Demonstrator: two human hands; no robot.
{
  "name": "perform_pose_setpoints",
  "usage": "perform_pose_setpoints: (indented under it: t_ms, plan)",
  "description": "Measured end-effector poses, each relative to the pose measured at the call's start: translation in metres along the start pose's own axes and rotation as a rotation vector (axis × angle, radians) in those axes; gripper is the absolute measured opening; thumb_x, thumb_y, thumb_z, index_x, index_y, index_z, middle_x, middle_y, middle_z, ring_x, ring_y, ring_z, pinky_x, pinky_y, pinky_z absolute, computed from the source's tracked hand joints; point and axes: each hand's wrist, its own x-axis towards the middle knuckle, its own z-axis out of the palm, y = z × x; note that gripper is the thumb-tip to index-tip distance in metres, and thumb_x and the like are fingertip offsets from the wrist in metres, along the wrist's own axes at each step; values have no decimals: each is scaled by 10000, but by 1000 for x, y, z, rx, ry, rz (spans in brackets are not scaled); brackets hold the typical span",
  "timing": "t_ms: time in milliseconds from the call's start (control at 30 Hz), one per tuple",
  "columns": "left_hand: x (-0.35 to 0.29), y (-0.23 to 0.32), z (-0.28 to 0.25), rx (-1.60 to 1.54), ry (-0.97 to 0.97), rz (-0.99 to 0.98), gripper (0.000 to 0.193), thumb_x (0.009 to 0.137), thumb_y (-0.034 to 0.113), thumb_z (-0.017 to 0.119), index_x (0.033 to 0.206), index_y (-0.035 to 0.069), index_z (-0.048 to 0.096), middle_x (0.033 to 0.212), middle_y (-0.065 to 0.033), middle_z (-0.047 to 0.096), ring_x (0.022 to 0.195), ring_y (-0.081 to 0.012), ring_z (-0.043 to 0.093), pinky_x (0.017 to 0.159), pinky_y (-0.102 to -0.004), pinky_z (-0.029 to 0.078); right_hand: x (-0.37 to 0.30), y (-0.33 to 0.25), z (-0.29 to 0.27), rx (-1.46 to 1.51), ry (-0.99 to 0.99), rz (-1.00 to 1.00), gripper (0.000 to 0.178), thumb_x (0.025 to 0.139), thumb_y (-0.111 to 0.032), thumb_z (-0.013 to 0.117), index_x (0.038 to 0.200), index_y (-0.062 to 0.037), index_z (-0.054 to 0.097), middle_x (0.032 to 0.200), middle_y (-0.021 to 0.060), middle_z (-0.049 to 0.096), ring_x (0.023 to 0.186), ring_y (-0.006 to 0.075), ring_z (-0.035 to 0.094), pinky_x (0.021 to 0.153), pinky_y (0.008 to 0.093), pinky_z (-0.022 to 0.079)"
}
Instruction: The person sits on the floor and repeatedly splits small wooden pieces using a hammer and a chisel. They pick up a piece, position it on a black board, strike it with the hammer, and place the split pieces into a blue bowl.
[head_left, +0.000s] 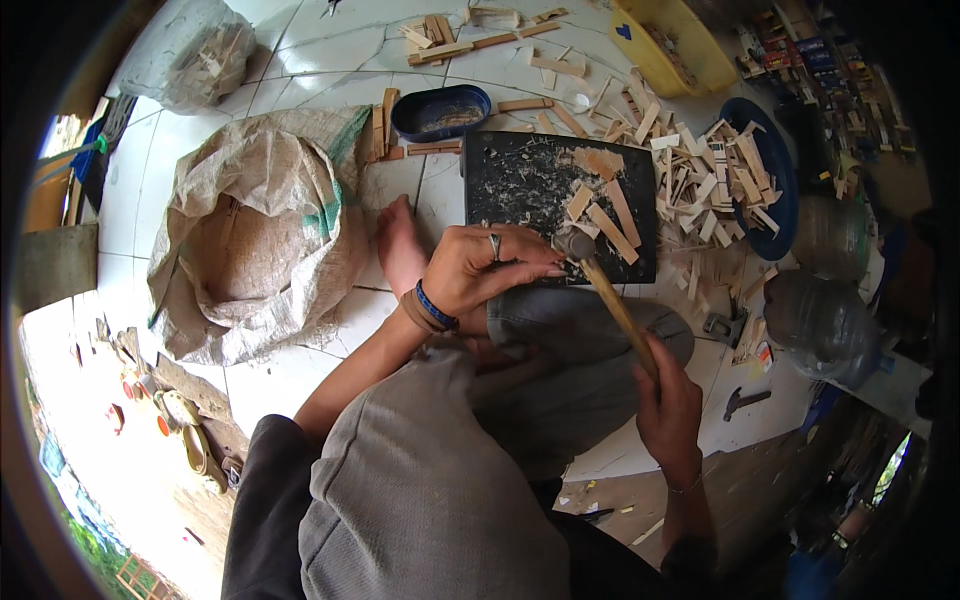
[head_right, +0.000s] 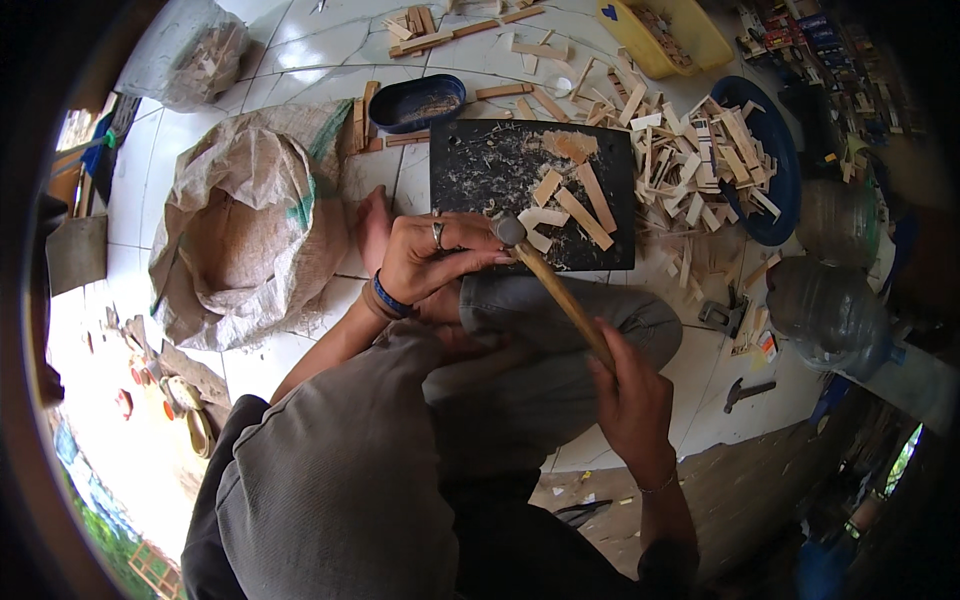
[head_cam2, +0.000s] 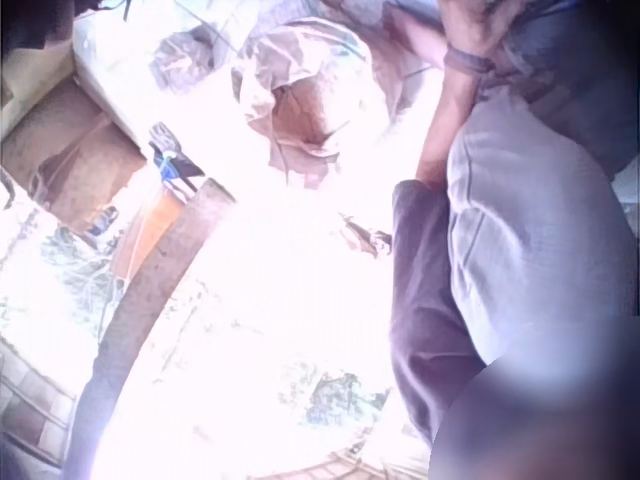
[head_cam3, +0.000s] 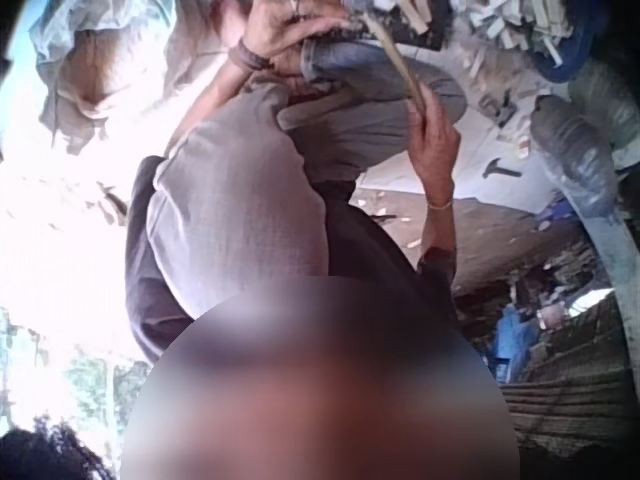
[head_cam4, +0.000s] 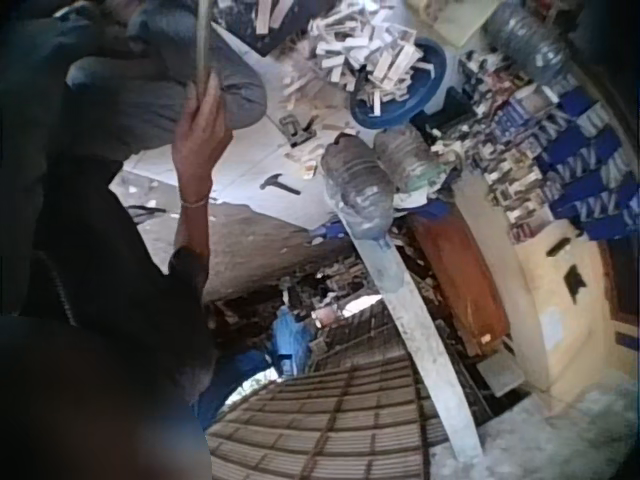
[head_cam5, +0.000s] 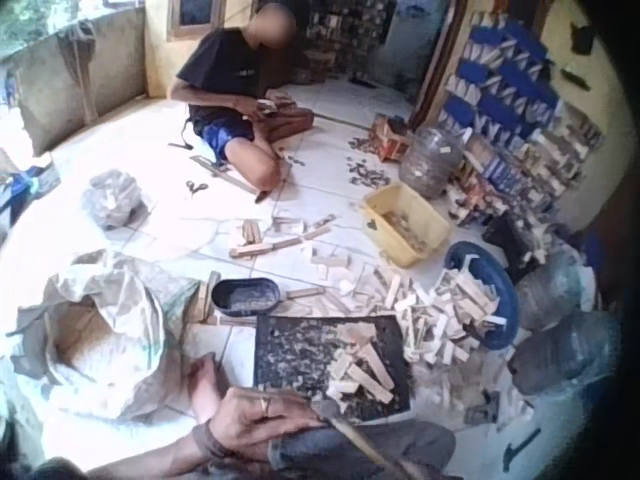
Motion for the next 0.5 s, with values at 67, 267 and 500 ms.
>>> perform_pose_setpoints:
  t_ms: [67, 267, 500]
  plan:
    - [0, -1, -1, 37, 6, 18, 176, 870, 85, 813, 1024, 5, 783, 1019, -133, 791, 1026, -309, 755, 975, -429, 567, -8, -2, 2, 18, 43, -59, 491, 987, -23, 656, 1463, -6, 539, 1186, 223, 717, 965, 360, 750, 767, 419, 589]
    - [0, -1, 0, 56, 12, 8, 166, 875, 93, 815, 1018, 13, 784, 1012, -136, 789, 1033, -333, 753, 994, -441, 563, -18, -1, -2, -3, -51, -32, 559, 967, 36, 649, 1507, 0, 511, 1094, 217, 726, 849, 343, 756, 695, 367, 578]
    - [-1, 1, 0, 40, 12, 8, 148, 876, 76, 809, 1009, 14, 787, 1003, -125, 788, 1033, -322, 753, 990, -435, 570, -19, 3, 10, -18, 237, -237, 617, 915, 32, 707, 1505, -41, 543, 878, 150, 676, 644, 280, 664, 597, 367, 536]
